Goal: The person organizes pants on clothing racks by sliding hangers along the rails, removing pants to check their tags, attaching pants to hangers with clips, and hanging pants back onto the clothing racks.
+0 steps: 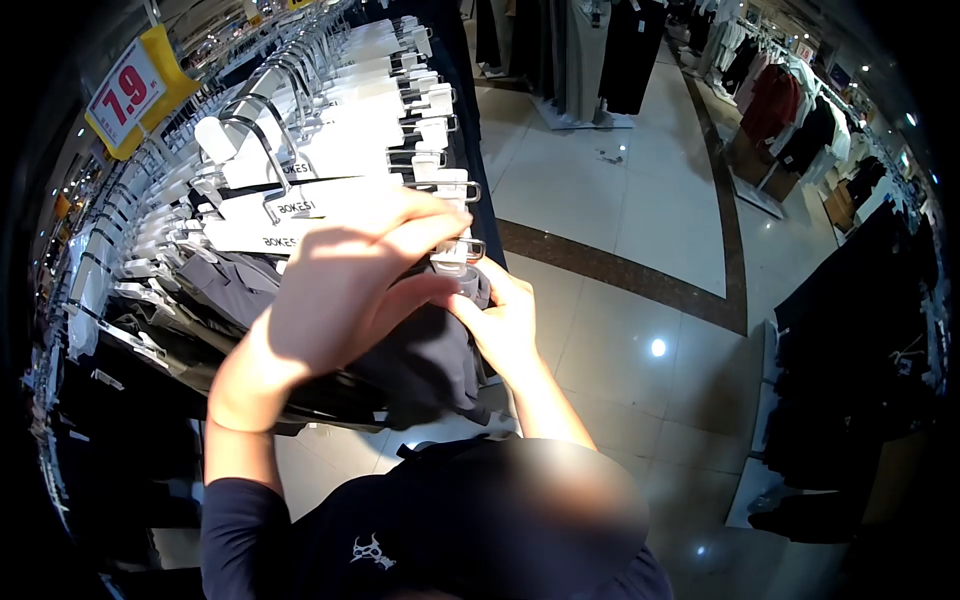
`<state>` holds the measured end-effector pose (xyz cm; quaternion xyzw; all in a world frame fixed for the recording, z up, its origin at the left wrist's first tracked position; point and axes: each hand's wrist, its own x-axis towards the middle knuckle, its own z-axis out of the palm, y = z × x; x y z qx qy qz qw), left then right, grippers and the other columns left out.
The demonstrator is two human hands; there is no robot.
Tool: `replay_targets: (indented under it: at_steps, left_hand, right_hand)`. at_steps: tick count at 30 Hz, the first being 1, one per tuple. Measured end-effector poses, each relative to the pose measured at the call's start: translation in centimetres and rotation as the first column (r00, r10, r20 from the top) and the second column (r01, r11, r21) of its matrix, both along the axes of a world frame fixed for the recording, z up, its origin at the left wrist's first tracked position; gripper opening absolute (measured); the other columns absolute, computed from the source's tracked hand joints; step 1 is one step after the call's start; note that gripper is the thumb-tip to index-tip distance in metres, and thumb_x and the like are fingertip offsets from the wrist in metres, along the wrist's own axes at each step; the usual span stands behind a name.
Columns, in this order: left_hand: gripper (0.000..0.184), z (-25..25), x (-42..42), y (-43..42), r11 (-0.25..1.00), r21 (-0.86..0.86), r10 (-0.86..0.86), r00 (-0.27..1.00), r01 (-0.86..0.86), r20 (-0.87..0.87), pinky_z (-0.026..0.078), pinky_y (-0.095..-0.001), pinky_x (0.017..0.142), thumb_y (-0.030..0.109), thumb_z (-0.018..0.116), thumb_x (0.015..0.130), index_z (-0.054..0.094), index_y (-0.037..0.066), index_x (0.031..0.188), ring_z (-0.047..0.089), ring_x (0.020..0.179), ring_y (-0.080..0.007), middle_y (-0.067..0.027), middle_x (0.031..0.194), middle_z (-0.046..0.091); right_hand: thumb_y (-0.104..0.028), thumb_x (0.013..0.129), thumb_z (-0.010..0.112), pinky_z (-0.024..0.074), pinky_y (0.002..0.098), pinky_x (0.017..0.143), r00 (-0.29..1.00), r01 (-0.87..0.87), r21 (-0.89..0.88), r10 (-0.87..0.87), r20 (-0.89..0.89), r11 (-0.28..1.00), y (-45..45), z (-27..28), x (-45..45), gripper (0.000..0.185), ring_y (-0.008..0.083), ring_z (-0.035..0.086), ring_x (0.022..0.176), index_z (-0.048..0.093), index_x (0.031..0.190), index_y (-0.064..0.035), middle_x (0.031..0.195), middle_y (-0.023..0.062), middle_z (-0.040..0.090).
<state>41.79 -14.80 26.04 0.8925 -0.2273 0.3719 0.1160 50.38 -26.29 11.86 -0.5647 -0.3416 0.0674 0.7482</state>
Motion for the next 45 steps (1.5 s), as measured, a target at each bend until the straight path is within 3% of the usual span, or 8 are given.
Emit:
replay_targets:
  at_steps: [3, 6, 8, 11, 18, 24, 31, 45]
  left_hand:
    - [0.035, 0.8, 1.4, 1.1, 0.986, 0.165, 0.015, 0.964, 0.030, -0.267, 0.047, -0.0335, 0.074, 0.020, 0.069, 0.070, 0.060, 0.001, 0.099, 0.060, 0.080, -0.0290, -0.0146, 0.088, 0.062]
    - [0.036, 2.7, 2.0, 1.1, 0.965, 0.243, 0.026, 0.885, 0.099, -0.464, 0.048, -0.0338, 0.072, 0.023, 0.067, 0.074, 0.059, -0.001, 0.099, 0.061, 0.079, -0.0290, -0.0159, 0.089, 0.062]
    - [0.033, 2.1, 2.3, 1.2, 0.976, 0.175, -0.061, 0.938, 0.127, -0.341, 0.048, -0.0338, 0.067, 0.023, 0.067, 0.074, 0.059, -0.003, 0.094, 0.060, 0.072, -0.0307, -0.0169, 0.083, 0.062]
    - [0.030, 4.3, 2.3, -0.1, 0.986, 0.146, 0.157, 0.678, -0.074, -0.718, 0.045, -0.0318, 0.055, 0.024, 0.068, 0.074, 0.060, -0.003, 0.083, 0.058, 0.058, -0.0247, -0.0156, 0.067, 0.060]
    - [0.028, 3.3, 2.2, 0.4, 0.985, -0.128, 0.000, 0.747, -0.114, -0.665, 0.041, -0.0281, 0.052, 0.023, 0.067, 0.076, 0.059, -0.003, 0.082, 0.052, 0.054, -0.0156, -0.0107, 0.062, 0.057]
    - [0.024, 4.3, 1.7, -0.8, 0.946, -0.291, -0.109, 0.709, -0.141, -0.697, 0.040, -0.0247, 0.053, 0.020, 0.064, 0.078, 0.061, -0.003, 0.083, 0.051, 0.057, -0.0117, -0.0078, 0.063, 0.058]
    - [0.020, 4.1, 1.4, -0.8, 0.968, -0.235, -0.084, 0.771, -0.087, -0.631, 0.038, -0.0232, 0.052, 0.018, 0.063, 0.080, 0.061, -0.002, 0.084, 0.049, 0.058, -0.0080, -0.0048, 0.062, 0.057]
    - [0.023, 4.0, 1.8, -0.7, 0.955, -0.282, -0.114, 0.761, -0.094, -0.639, 0.035, -0.0244, 0.051, 0.021, 0.062, 0.079, 0.058, -0.002, 0.078, 0.044, 0.056, -0.0087, -0.0038, 0.059, 0.052]
  right_hand:
    - [0.003, 0.069, 0.067, 0.0494, 0.0270, 0.077, 0.978, 0.036, -0.050, -0.025, 0.208, 0.998, -0.6, -0.5, 0.3, 0.038, 0.0146, 0.058, 0.088, 0.057, 0.106, 0.0030, 0.096, 0.0067, 0.061]
    - [0.008, 0.067, 0.067, 0.0497, 0.0283, 0.080, 0.990, -0.041, -0.010, 0.042, 0.138, 0.999, -1.1, -0.2, 0.3, 0.047, 0.0154, 0.058, 0.091, 0.054, 0.111, 0.0023, 0.100, 0.0075, 0.060]
    - [0.011, 0.067, 0.064, 0.0498, 0.0289, 0.082, 0.990, -0.035, 0.011, 0.033, 0.140, 0.999, -1.2, -0.6, -0.1, 0.051, 0.0158, 0.058, 0.093, 0.051, 0.115, 0.0022, 0.103, 0.0082, 0.059]
    - [0.012, 0.070, 0.062, 0.0496, 0.0275, 0.082, 0.995, 0.006, -0.002, -0.006, 0.096, 1.000, -1.0, -0.7, -0.8, 0.046, 0.0152, 0.058, 0.092, 0.051, 0.114, 0.0032, 0.101, 0.0086, 0.059]
    - [0.008, 0.073, 0.066, 0.0475, 0.0254, 0.081, 0.995, 0.083, 0.189, -0.071, -0.073, 0.979, -1.0, 0.7, -2.4, 0.042, 0.0135, 0.059, 0.090, 0.051, 0.112, 0.0039, 0.100, 0.0113, 0.061]
    - [0.005, 0.073, 0.069, 0.0477, 0.0226, 0.074, 0.978, 0.199, 0.128, -0.189, -0.083, 0.972, -1.6, -0.5, -2.1, 0.030, 0.0101, 0.059, 0.080, 0.056, 0.100, 0.0042, 0.086, 0.0066, 0.063]
    - [0.004, 0.073, 0.069, 0.0474, 0.0229, 0.073, 0.954, 0.269, 0.133, -0.283, 0.099, 0.954, -2.1, 0.6, -2.5, 0.023, 0.0103, 0.059, 0.079, 0.060, 0.094, 0.0046, 0.087, 0.0079, 0.064]
    - [0.003, 0.073, 0.069, 0.0469, 0.0224, 0.071, 0.894, 0.406, 0.157, -0.427, 0.139, 0.901, -2.0, 2.0, -2.4, 0.023, 0.0103, 0.059, 0.076, 0.060, 0.094, 0.0042, 0.083, 0.0074, 0.064]
